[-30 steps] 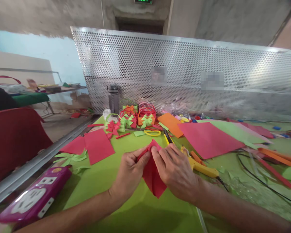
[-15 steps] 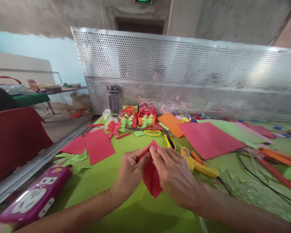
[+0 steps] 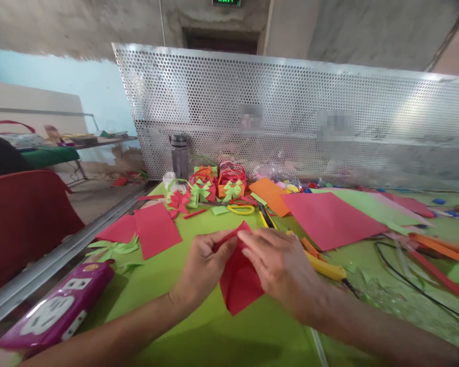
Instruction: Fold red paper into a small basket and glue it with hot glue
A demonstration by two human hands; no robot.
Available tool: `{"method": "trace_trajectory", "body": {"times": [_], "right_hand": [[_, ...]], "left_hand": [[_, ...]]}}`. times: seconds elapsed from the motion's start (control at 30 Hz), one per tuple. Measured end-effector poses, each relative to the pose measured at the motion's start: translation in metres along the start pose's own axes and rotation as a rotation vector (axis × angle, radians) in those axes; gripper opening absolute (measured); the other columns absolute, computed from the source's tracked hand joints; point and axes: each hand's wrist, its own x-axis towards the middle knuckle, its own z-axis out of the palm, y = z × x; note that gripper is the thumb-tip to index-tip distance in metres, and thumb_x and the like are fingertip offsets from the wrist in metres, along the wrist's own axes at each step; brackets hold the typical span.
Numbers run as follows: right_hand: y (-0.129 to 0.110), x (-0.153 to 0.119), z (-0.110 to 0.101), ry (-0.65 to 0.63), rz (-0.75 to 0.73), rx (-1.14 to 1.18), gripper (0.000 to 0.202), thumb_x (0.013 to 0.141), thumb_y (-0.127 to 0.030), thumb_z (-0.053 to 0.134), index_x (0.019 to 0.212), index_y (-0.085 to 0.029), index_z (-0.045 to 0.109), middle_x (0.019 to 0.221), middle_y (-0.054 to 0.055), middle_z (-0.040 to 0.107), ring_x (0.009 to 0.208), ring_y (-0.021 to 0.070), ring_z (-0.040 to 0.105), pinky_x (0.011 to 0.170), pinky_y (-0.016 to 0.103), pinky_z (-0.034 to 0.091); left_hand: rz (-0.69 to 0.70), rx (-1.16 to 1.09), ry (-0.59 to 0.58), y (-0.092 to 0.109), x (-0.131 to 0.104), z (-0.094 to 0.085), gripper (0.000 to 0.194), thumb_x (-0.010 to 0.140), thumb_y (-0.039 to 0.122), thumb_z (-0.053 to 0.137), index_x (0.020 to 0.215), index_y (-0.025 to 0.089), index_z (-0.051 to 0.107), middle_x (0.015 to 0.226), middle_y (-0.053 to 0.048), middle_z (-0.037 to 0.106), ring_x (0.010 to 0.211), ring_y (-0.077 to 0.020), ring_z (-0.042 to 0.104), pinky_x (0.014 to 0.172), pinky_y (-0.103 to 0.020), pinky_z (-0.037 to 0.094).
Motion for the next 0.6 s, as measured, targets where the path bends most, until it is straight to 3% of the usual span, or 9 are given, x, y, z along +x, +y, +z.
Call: {"method": "trace_trajectory", "body": {"times": [0.07, 0.13, 0.23, 0.3, 0.37, 0.43, 0.5, 0.6], "right_hand": [[0.011, 0.006, -0.005, 0.059, 0.113, 0.141, 0.031, 0.083, -0.016, 0.051, 0.113, -0.015, 0.055, 0.095, 0.009, 0.064, 0.088, 0.0202, 0.059, 0.075, 0.034, 0.047], [0.023, 0.012, -0.007, 0.004, 0.290, 0.353, 0.049, 0.076, -0.020, 0.061, 0.124, -0.017, 0.046, 0.104, 0.009, 0.063, 0.098, 0.0219, 0.057, 0.083, 0.039, 0.046], [0.033, 0.017, -0.005, -0.246, 0.479, 0.844, 0.060, 0.073, -0.020, 0.063, 0.128, -0.014, 0.041, 0.093, 0.008, 0.066, 0.082, 0.0178, 0.063, 0.070, 0.033, 0.051], [0.034, 0.019, -0.002, -0.301, 0.574, 1.074, 0.054, 0.071, -0.015, 0.062, 0.123, -0.012, 0.045, 0.081, 0.004, 0.065, 0.067, 0.0131, 0.062, 0.060, 0.027, 0.050], [0.031, 0.019, -0.001, -0.289, 0.641, 1.138, 0.044, 0.068, -0.011, 0.062, 0.111, -0.012, 0.055, 0.071, 0.000, 0.062, 0.059, 0.0099, 0.058, 0.055, 0.024, 0.047], [0.028, 0.019, -0.001, -0.268, 0.673, 1.084, 0.032, 0.064, -0.011, 0.064, 0.096, -0.013, 0.061, 0.065, -0.003, 0.059, 0.057, 0.0089, 0.055, 0.055, 0.023, 0.045], [0.026, 0.019, -0.003, -0.230, 0.663, 0.980, 0.025, 0.062, -0.011, 0.064, 0.087, -0.013, 0.062, 0.067, -0.002, 0.060, 0.061, 0.0097, 0.056, 0.057, 0.023, 0.045], [0.026, 0.019, -0.004, -0.220, 0.605, 0.832, 0.019, 0.063, -0.013, 0.063, 0.082, -0.014, 0.062, 0.073, 0.001, 0.063, 0.067, 0.0113, 0.056, 0.059, 0.023, 0.044]], "left_hand": [[-0.037, -0.035, -0.042, -0.001, 0.001, -0.002, 0.027, 0.078, 0.031, 0.060, 0.094, 0.012, 0.069, 0.078, -0.006, 0.071, 0.068, -0.0161, 0.063, 0.061, -0.022, 0.049], [-0.068, -0.063, -0.058, -0.001, 0.002, -0.004, 0.033, 0.077, 0.032, 0.061, 0.103, 0.012, 0.065, 0.079, -0.006, 0.070, 0.067, -0.0159, 0.063, 0.064, -0.024, 0.050], [-0.103, -0.014, -0.033, -0.002, 0.003, -0.005, 0.058, 0.073, 0.033, 0.065, 0.126, 0.014, 0.048, 0.072, -0.003, 0.068, 0.064, -0.0153, 0.061, 0.060, -0.024, 0.049], [-0.110, 0.045, -0.039, -0.002, 0.002, -0.005, 0.070, 0.073, 0.033, 0.065, 0.135, 0.016, 0.035, 0.062, 0.002, 0.064, 0.056, -0.0122, 0.057, 0.053, -0.021, 0.045], [-0.122, 0.068, -0.060, -0.003, 0.003, -0.006, 0.071, 0.073, 0.032, 0.065, 0.135, 0.017, 0.034, 0.056, 0.004, 0.060, 0.051, -0.0101, 0.053, 0.049, -0.019, 0.041], [-0.144, 0.040, -0.063, -0.004, 0.004, -0.005, 0.061, 0.071, 0.031, 0.067, 0.126, 0.016, 0.046, 0.059, 0.002, 0.062, 0.053, -0.0107, 0.054, 0.050, -0.019, 0.041], [-0.146, 0.035, -0.037, -0.006, 0.006, -0.006, 0.037, 0.067, 0.029, 0.069, 0.100, 0.013, 0.063, 0.063, -0.001, 0.065, 0.055, -0.0115, 0.056, 0.051, -0.020, 0.043], [-0.117, 0.123, 0.009, -0.007, 0.008, -0.006, 0.016, 0.065, 0.027, 0.069, 0.066, 0.012, 0.065, 0.057, -0.001, 0.062, 0.049, -0.0092, 0.051, 0.047, -0.019, 0.038]]}}
